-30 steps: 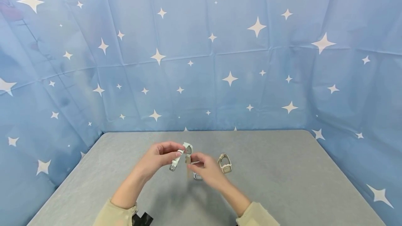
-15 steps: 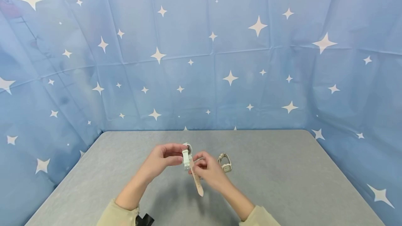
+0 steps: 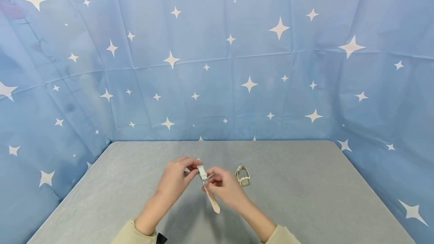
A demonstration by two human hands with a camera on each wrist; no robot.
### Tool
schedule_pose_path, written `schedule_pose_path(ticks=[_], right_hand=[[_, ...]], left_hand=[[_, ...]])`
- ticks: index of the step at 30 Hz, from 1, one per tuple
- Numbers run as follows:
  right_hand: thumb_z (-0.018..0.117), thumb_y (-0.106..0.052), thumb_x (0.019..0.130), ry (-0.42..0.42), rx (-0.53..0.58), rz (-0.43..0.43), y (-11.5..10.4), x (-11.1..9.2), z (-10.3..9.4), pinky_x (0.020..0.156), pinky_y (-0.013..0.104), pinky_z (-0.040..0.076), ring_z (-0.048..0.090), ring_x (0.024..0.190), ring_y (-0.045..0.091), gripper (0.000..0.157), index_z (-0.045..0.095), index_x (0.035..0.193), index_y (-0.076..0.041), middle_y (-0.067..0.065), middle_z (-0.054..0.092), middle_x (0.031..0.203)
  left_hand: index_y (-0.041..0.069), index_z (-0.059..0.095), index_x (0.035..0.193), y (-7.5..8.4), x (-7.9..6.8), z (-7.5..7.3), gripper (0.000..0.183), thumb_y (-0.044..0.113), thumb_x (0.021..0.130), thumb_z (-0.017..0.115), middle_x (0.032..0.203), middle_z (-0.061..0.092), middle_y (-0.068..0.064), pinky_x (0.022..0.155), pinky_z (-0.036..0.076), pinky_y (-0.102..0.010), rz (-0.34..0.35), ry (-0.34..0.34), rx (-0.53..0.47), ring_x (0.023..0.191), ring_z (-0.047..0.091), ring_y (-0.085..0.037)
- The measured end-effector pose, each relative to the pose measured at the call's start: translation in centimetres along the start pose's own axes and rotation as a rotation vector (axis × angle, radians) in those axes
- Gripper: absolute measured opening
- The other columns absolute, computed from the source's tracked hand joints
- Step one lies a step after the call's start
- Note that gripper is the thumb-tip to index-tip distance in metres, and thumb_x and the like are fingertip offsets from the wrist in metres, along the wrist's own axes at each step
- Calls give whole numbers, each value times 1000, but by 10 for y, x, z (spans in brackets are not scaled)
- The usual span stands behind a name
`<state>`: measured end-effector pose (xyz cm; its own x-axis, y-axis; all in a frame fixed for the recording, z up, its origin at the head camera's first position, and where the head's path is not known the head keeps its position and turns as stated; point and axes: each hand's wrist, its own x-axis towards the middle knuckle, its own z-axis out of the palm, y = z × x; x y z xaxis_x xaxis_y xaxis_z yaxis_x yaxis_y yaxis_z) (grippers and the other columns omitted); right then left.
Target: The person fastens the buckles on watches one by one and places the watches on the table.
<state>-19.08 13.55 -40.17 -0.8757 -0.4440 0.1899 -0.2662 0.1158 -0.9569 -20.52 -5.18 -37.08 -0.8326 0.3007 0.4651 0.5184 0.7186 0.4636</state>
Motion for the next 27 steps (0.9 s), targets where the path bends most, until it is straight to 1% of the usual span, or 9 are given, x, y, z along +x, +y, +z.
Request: schedule_pose_path(ticks=[2,6,9,12,15,18,20,23,27], right_hand=[[58,-5,98,-31,45,4,1,-1,-1,78,25,59,72,82,6,24,58,112,14,28,71,96],[56,-8,100,-120,224,25,2,-5,-8,83,29,60,74,89,9,30,59,113,19,8,76,97],[48,-9,104,-185,384,3,1,-9,-14,88,32,59,74,96,13,29,62,119,12,1,77,102],[47,-6,104,-204,440,-34,-1,-12,-17,93,35,57,73,101,15,28,64,124,2,2,76,109],[55,-6,100,-110,378,-33,-2,-14,-17,92,33,58,72,97,11,25,67,122,-5,-2,76,105],[59,-8,98,34,261,-50,-2,-14,-16,88,30,58,69,91,6,22,68,117,-1,-7,72,102],[61,-9,97,116,208,-56,-3,-13,-15,86,27,58,66,92,5,23,68,116,2,-9,70,105],[63,-10,97,214,181,-67,-4,-12,-14,88,28,58,69,97,7,28,65,117,10,-8,71,108],[62,-10,98,303,158,-100,-5,-11,-14,87,30,59,72,95,11,30,60,124,5,-7,75,100]], left_hand=[[13,76,98,-2,-1,1,10,11,87,76,91,71,0,64,55,-18,14,47,41,76,69,-11],[14,76,93,-9,-3,3,6,15,88,76,91,66,1,65,57,-20,19,120,80,76,68,-12],[13,74,93,-13,-2,2,5,16,90,74,95,68,0,70,59,-23,-31,115,1,82,70,-15],[10,73,96,-15,1,-1,6,14,93,69,96,74,-3,74,60,-25,-108,96,-158,87,72,-18],[10,72,103,-18,2,-1,11,12,95,67,97,77,-4,74,59,-24,-158,94,-310,87,71,-18],[9,71,112,-19,2,2,19,6,95,64,100,77,-6,70,56,-20,-158,95,-451,83,69,-16],[7,68,118,-20,2,4,25,4,94,63,102,77,-9,69,55,-19,-158,81,-549,81,67,-14],[4,62,125,-20,2,6,31,1,95,60,104,74,-17,68,52,-19,-159,38,-680,78,63,-10],[3,55,133,-19,1,7,36,3,98,56,104,70,-23,64,49,-20,-161,-44,-777,74,58,-7]])
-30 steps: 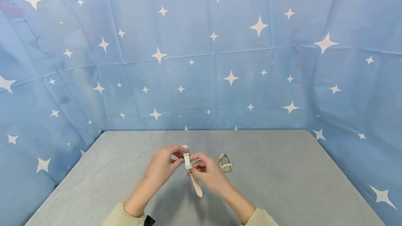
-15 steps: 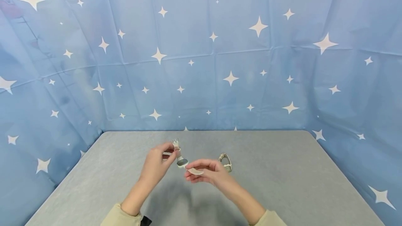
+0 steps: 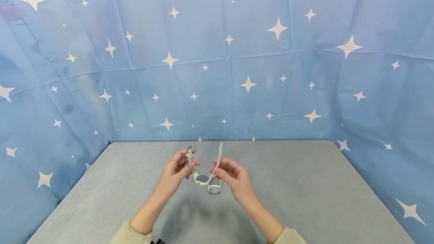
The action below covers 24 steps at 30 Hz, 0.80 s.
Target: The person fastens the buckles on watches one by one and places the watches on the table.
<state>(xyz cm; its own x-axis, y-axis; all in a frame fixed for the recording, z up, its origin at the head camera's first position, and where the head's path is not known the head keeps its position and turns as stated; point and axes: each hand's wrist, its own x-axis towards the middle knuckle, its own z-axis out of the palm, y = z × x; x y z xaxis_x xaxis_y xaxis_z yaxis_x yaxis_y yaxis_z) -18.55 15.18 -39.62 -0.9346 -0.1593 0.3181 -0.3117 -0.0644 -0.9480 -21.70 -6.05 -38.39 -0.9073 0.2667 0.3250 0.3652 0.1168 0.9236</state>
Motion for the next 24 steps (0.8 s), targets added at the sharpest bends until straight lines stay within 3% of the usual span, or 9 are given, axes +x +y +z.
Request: schedule_pose_path(ticks=[4,10,17,24], right_hand=[[59,-7,99,35,-42,-81,2,2,1,84,30,60,73,92,12,35,54,133,-1,-1,76,99],[62,-5,96,68,-195,-103,2,1,4,81,23,59,72,89,7,36,59,132,2,23,73,102],[69,-8,93,28,-321,-106,2,0,8,79,22,59,69,88,4,34,67,127,-3,16,75,99],[68,-9,93,2,-373,-145,4,1,8,77,21,59,69,90,4,32,69,126,-6,17,74,102]], left_hand=[[3,55,133,2,-2,1,32,11,102,54,103,67,-24,62,50,-21,-3,-63,-8,72,56,-7],[7,63,126,6,-4,5,26,17,105,50,96,67,-19,58,50,-22,-10,-34,33,68,53,-7],[8,67,120,7,-6,7,25,20,104,53,95,69,-18,57,50,-22,-36,-2,45,67,54,-6],[15,64,132,5,-7,8,32,25,103,56,98,71,-17,58,50,-22,-10,-15,91,68,55,-8]])
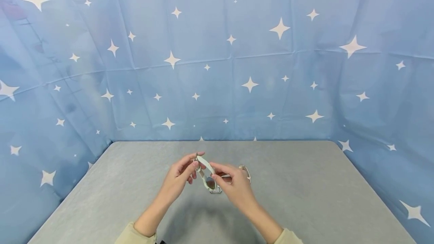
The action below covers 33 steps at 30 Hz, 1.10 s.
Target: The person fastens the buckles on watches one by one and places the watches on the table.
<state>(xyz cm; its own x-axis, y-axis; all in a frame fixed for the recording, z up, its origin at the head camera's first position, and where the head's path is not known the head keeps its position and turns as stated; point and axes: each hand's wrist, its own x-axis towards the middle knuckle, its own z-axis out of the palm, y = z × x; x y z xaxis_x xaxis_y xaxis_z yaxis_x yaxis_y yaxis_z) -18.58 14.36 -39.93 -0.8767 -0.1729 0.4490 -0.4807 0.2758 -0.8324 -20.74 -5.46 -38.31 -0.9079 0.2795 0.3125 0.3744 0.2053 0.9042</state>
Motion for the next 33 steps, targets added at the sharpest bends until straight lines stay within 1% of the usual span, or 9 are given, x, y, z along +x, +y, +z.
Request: schedule_pose_path(ticks=[8,14,20,24,27,28,30,31,33], right_hand=[[67,-10,94,-11,-56,10,-2,0,0,77,19,58,68,92,7,32,69,126,-9,10,74,105],[67,-9,94,-24,-102,5,-3,0,1,77,17,57,67,92,8,32,69,126,-9,9,73,102],[68,-5,93,-24,-185,-74,-3,-1,3,78,18,58,67,91,11,33,70,125,-11,5,72,100],[66,-6,94,-26,-178,-102,-2,-2,2,79,21,59,65,93,11,31,70,125,-11,5,72,101],[65,-9,95,-37,-158,-102,-2,-2,2,79,22,59,65,93,9,31,69,126,-10,5,72,100],[65,-10,96,-41,-153,-96,-2,-2,2,79,21,59,65,93,7,31,69,127,-11,4,71,100],[65,-11,96,-46,-139,-83,-3,-2,3,79,21,59,65,94,7,32,68,128,-10,5,71,99],[65,-10,95,-46,-138,-87,-3,-2,3,79,21,59,66,94,8,32,68,127,-9,5,71,99],[66,-8,94,-50,-135,-87,-2,-2,4,78,21,59,67,94,8,33,68,127,-8,7,71,99]], left_hand=[[21,66,129,-1,-1,0,30,29,105,52,94,70,-12,54,47,-24,7,-20,68,64,51,-7],[27,67,128,-1,-1,1,29,32,105,49,84,66,-5,55,39,-20,2,-10,92,60,43,-5],[29,65,131,-2,-1,1,30,30,105,49,72,52,-1,55,35,-20,-7,-18,88,56,34,-3],[27,64,133,-6,-1,0,32,31,107,46,63,41,1,53,33,-21,-13,-37,82,53,32,-4],[25,65,133,-9,-1,0,33,32,107,45,80,66,2,68,48,-24,3,-41,85,71,60,-7],[25,65,133,-9,-1,0,33,33,107,45,92,72,2,76,51,-26,9,-42,86,84,66,-9],[26,65,132,-9,-1,1,32,33,106,47,118,73,3,89,52,-31,15,-41,96,108,67,-13],[26,65,132,-9,-1,1,32,33,106,48,118,73,3,89,51,-31,18,-44,105,109,66,-14],[29,65,132,-8,-2,0,31,33,105,50,97,71,1,76,48,-25,11,-44,121,90,62,-10]])
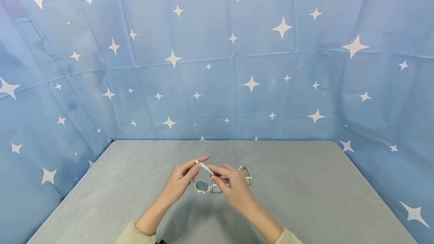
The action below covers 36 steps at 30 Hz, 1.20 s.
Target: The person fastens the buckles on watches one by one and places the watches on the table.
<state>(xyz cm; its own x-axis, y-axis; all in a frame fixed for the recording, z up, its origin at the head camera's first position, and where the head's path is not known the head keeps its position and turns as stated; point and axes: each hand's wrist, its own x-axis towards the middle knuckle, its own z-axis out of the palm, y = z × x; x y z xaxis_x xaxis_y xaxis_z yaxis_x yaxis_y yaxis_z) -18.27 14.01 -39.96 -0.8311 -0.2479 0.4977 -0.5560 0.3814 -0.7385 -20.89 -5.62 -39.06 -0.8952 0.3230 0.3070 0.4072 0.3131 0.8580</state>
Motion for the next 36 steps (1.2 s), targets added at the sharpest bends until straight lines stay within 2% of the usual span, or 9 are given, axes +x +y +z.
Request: schedule_pose_path(ticks=[4,7,10,12,15,20,28,32,36], right_hand=[[67,-7,93,-2,-2,-16,1,-1,2,77,23,60,67,93,9,33,68,126,-7,6,71,99],[66,-7,94,9,10,-10,2,-1,4,77,23,60,66,93,9,33,68,127,-7,5,71,99],[66,-8,94,23,40,9,1,-1,4,77,23,60,66,93,7,33,68,127,-6,5,71,98],[66,-8,94,27,59,28,0,-1,5,77,22,59,65,93,4,33,68,127,-6,5,70,98],[66,-8,94,30,77,54,-1,0,4,77,20,59,64,93,2,33,68,127,-5,5,70,98],[65,-7,94,26,85,68,-4,1,5,78,19,58,64,94,5,32,68,127,-4,8,70,101],[69,-11,93,37,104,61,-6,6,6,78,20,59,69,91,9,26,67,118,-3,11,73,99],[71,-16,93,46,90,60,-10,9,3,78,22,59,71,92,13,16,63,103,-6,6,70,95],[72,-19,92,15,26,91,-12,11,1,77,20,59,71,89,13,15,60,90,-11,1,66,88]], left_hand=[[22,65,133,2,-1,0,32,27,103,54,84,63,-4,72,46,-25,4,20,-37,79,52,-8],[13,63,133,2,0,1,34,20,101,58,102,71,-15,86,52,-28,-3,42,-165,92,63,-8],[3,60,128,2,2,3,30,13,99,60,101,68,-25,88,55,-26,-17,53,-323,87,68,-8],[-3,59,120,1,3,4,25,9,98,61,99,67,-22,86,57,-25,-21,61,-392,84,68,-6],[-9,58,109,0,3,5,21,5,95,64,94,66,-9,82,58,-25,-29,72,-445,80,67,-6],[-9,61,101,-1,2,6,18,5,92,68,87,66,3,78,58,-24,-48,62,-425,76,66,-6],[-4,64,96,-1,-1,9,15,7,90,71,88,67,-12,76,54,-21,-50,59,-363,76,63,-4],[0,68,96,0,-2,12,11,9,89,73,91,69,-18,68,49,-18,-30,76,-250,73,59,-3],[8,72,92,2,-2,18,6,10,88,75,86,71,-9,63,45,-17,39,91,-39,69,54,-5]])
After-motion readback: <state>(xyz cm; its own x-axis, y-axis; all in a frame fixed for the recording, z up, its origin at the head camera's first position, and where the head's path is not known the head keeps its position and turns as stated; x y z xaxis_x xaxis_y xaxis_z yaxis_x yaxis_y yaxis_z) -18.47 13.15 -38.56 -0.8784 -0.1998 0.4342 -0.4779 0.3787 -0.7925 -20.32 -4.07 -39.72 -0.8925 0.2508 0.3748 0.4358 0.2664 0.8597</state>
